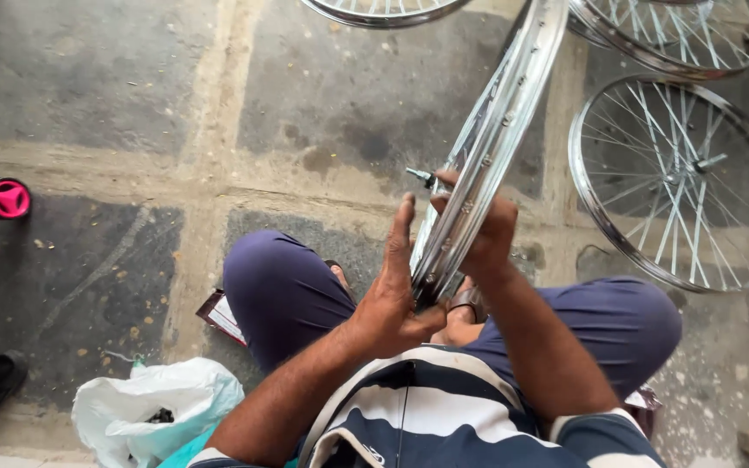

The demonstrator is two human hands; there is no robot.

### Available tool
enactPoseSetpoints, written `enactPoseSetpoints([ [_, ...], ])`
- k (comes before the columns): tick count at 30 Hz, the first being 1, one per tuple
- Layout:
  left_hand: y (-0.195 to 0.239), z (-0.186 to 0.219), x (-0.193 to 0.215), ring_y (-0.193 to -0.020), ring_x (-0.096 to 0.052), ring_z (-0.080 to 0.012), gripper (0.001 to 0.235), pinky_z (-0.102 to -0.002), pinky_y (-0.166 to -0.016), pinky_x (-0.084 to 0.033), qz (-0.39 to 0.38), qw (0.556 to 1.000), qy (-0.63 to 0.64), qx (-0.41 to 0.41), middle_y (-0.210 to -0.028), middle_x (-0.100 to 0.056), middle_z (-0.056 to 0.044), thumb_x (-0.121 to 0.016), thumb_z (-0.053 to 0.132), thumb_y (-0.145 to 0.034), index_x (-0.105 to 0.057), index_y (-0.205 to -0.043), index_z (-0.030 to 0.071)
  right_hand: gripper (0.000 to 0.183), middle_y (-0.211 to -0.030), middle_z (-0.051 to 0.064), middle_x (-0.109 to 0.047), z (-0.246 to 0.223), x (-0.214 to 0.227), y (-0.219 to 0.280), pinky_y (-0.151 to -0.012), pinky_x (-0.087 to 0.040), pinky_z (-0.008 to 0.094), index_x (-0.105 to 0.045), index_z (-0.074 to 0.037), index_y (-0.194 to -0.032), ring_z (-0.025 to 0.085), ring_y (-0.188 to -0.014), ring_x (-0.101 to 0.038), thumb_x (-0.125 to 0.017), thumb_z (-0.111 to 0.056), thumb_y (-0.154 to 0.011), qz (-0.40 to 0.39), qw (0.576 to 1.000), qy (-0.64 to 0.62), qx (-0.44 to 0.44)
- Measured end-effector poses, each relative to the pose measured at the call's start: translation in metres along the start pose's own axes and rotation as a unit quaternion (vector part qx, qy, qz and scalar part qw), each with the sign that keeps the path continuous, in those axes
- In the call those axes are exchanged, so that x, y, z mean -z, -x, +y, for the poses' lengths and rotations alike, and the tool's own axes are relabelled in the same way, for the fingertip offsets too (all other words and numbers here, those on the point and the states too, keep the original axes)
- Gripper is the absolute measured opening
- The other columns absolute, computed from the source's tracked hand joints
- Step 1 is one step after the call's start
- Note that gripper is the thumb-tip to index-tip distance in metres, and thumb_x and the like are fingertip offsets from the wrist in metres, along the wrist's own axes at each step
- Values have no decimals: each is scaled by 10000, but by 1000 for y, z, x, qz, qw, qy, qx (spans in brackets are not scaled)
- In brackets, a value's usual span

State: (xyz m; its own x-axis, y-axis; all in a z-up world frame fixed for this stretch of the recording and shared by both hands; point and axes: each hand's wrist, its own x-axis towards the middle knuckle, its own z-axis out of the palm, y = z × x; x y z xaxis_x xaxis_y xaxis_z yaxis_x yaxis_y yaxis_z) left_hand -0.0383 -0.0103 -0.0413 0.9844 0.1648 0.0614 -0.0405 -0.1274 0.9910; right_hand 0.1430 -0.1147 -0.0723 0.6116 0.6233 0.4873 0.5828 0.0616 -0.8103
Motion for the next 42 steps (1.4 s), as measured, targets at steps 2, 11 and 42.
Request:
enactPoseSetpoints([
  [2, -1, 0, 1, -1616, -153, -515, 1250, -599, -1296, -261, 13, 999, -29, -25, -1720, 12, -376, -715, 68, -818, 240, -1624, 65, 255, -1094, 129, -760, 4, 10, -6, -719, -600, 312, -732, -51, -1144, 170, -802, -729, -811, -91, -905, -101, 971, -209, -61],
  [11, -3, -3, -1, -1663, -104, -465, 1228, -598, -1350, -209, 24, 996, -41, -69, -1740, -39, -354, -692, 38, -821, 218, -1645, 79, 370, -1010, 109, -704, 14, 12, 9, -804, -578, 310, -618, -30, -1167, 196, -893, -676, -850, -57, -880, 62, 994, -85, -37],
  [42, -25, 26, 12, -894, -672, -312, 976, -479, -795, -568, 9, 990, -103, 98, -1102, -598, -203, -646, 73, -813, -117, -1633, 76, 259, -1294, 164, -674, -7, 40, 3, -988, -591, 309, -680, 46, -1153, 224, -1169, -682, -781, 69, -915, 2, 995, -103, -13],
])
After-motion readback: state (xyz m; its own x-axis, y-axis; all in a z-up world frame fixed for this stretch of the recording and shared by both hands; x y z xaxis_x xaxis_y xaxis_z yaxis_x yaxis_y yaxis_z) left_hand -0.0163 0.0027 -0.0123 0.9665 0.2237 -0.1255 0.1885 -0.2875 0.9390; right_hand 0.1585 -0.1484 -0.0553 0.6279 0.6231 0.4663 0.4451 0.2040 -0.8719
